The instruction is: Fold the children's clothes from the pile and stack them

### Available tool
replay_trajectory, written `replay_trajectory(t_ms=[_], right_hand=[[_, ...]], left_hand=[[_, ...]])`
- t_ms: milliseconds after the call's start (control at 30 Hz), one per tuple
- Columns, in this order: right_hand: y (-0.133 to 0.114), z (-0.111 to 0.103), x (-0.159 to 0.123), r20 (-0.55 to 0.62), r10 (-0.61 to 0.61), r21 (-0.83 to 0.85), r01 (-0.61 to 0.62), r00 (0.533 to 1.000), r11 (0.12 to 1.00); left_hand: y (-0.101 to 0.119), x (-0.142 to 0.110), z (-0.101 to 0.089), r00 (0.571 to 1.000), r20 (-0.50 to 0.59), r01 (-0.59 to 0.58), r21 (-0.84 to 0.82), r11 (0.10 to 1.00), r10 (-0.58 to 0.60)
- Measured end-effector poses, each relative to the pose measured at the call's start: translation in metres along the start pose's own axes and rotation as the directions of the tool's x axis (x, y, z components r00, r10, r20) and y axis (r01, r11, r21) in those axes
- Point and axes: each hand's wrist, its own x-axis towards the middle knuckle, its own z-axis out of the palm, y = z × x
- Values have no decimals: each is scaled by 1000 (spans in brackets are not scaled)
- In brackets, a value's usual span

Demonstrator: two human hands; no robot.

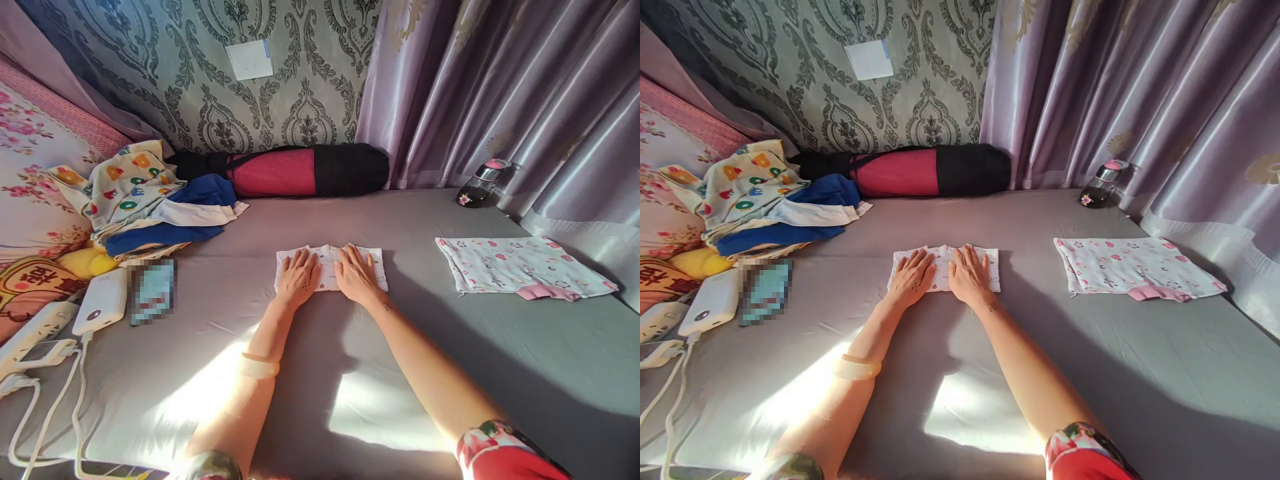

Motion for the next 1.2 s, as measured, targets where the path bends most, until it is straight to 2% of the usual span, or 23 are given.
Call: replay_trajectory(t_ms=[133, 367, 667, 867, 933, 1067, 1200], right_hand=[[9, 1, 4, -82, 87, -39, -90, 993, 995], [17, 10, 8, -6, 141, -22, -141, 990, 990], [16, 6, 8, 24, 153, -10, -152, 988, 988], [23, -1, 7, -64, 184, -89, -189, 981, 978], [26, 0, 8, -41, 204, -98, -207, 978, 973], [29, 4, 9, 21, 219, -101, -216, 976, 971], [29, 6, 11, 36, 218, -101, -214, 975, 972]], left_hand=[[-4, 1, 4, 995, -69, 70, 10, 997, -69], [-8, 4, 9, 990, 15, 137, 42, 990, -138], [-8, 3, 5, 991, 14, 132, 35, 991, -133], [-15, 1, 3, 975, -132, 188, 73, 980, -177], [-18, 2, 4, 975, -100, 207, 80, 975, -199], [-22, 5, 10, 976, 33, 210, 91, 973, -214], [-21, 7, 11, 974, 53, 215, 108, 971, -221]])
